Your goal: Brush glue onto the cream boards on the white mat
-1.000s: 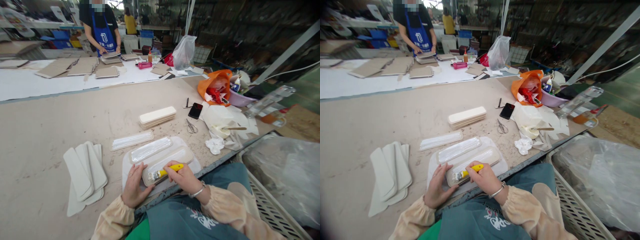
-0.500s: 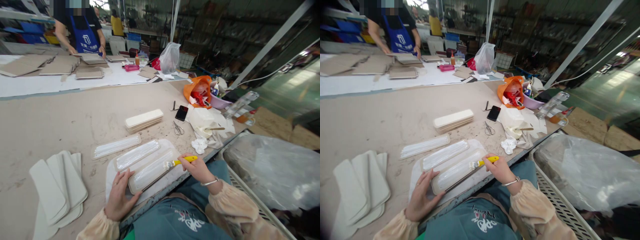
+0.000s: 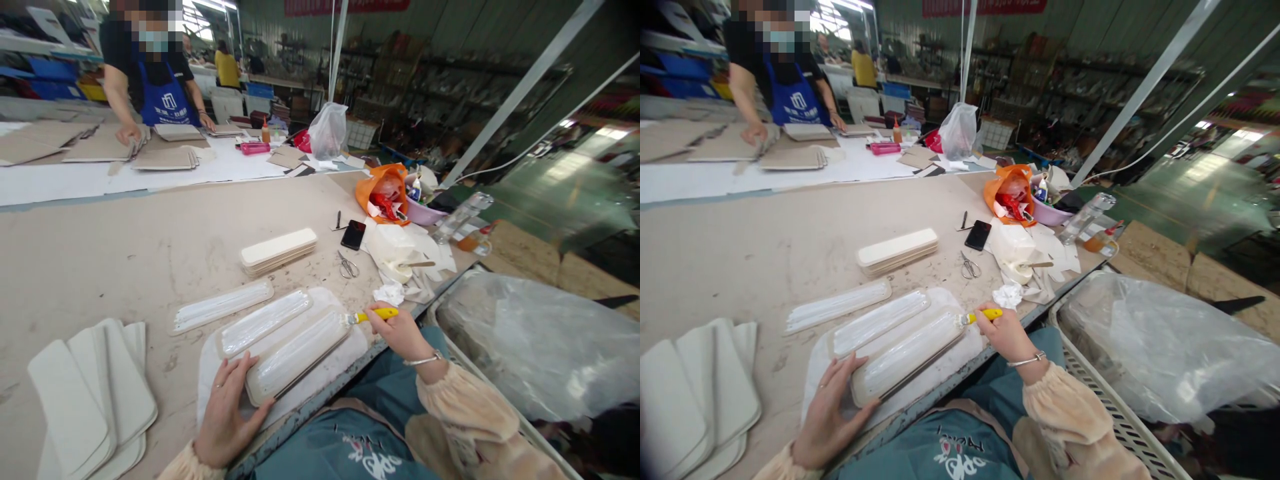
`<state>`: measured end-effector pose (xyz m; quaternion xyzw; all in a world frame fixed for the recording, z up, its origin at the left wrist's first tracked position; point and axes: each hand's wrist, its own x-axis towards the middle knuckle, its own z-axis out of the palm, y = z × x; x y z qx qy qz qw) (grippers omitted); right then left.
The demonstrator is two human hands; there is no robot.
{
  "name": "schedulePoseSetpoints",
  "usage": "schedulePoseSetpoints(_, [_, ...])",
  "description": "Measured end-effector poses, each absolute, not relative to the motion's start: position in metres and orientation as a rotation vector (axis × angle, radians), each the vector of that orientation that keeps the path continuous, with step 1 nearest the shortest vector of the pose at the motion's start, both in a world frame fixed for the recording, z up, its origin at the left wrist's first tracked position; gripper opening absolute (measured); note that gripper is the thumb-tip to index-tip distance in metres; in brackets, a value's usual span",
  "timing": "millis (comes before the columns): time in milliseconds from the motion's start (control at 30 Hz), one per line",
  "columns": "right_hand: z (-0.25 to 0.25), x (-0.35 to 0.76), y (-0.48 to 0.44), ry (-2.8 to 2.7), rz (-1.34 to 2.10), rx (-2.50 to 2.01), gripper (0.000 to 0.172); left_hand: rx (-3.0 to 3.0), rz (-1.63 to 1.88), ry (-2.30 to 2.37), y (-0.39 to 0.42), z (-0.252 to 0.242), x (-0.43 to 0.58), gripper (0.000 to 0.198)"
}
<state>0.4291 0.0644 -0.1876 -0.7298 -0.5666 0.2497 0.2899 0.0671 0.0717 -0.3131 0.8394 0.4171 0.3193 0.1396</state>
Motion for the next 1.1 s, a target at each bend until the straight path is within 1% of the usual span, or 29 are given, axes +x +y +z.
schedulePoseSetpoints(133, [-0.182, 0.425, 0.067, -1.425, 0.571, -1.887, 0.030, 2.449, 0.927, 1.201, 0.072, -0.314, 0.067, 0.091])
schedulePoseSetpoints(233, [-0.185, 0.408, 0.072, -1.284, 0.707, -1.834, 0.034, 2.468, 0.933, 1.195, 0.072, -0.313, 0.068, 0.091])
schedulePoseSetpoints(333, [-0.195, 0.391, 0.078, -1.290, 0.834, -1.816, 0.038, 2.479, 0.939, 1.183, 0.072, -0.312, 0.069, 0.088])
schedulePoseSetpoints(467, [-0.204, 0.393, 0.083, -1.388, 0.735, -1.873, 0.044, 2.473, 0.945, 1.190, 0.071, -0.312, 0.069, 0.087])
schedulePoseSetpoints(600, [-0.194, 0.406, 0.081, -1.371, 0.644, -1.934, 0.039, 2.460, 0.913, 1.202, 0.069, -0.309, 0.068, 0.085])
schedulePoseSetpoints(667, [-0.188, 0.400, 0.079, -1.346, 0.728, -1.905, 0.035, 2.442, 0.899, 1.198, 0.068, -0.307, 0.069, 0.085])
schedulePoseSetpoints(800, [-0.190, 0.356, 0.075, -1.271, 1.126, -1.730, 0.029, 2.419, 0.877, 1.211, 0.067, -0.305, 0.069, 0.088])
schedulePoseSetpoints(867, [-0.197, 0.329, 0.074, -1.284, 1.262, -1.654, 0.027, 2.415, 0.877, 1.216, 0.066, -0.305, 0.070, 0.089])
schedulePoseSetpoints(1000, [-0.211, 0.291, 0.074, -1.349, 1.374, -1.567, 0.024, 2.406, 0.886, 1.201, 0.066, -0.303, 0.071, 0.088])
schedulePoseSetpoints(1100, [-0.215, 0.289, 0.076, -1.386, 1.366, -1.554, 0.023, 2.398, 0.888, 1.206, 0.067, -0.302, 0.071, 0.088])
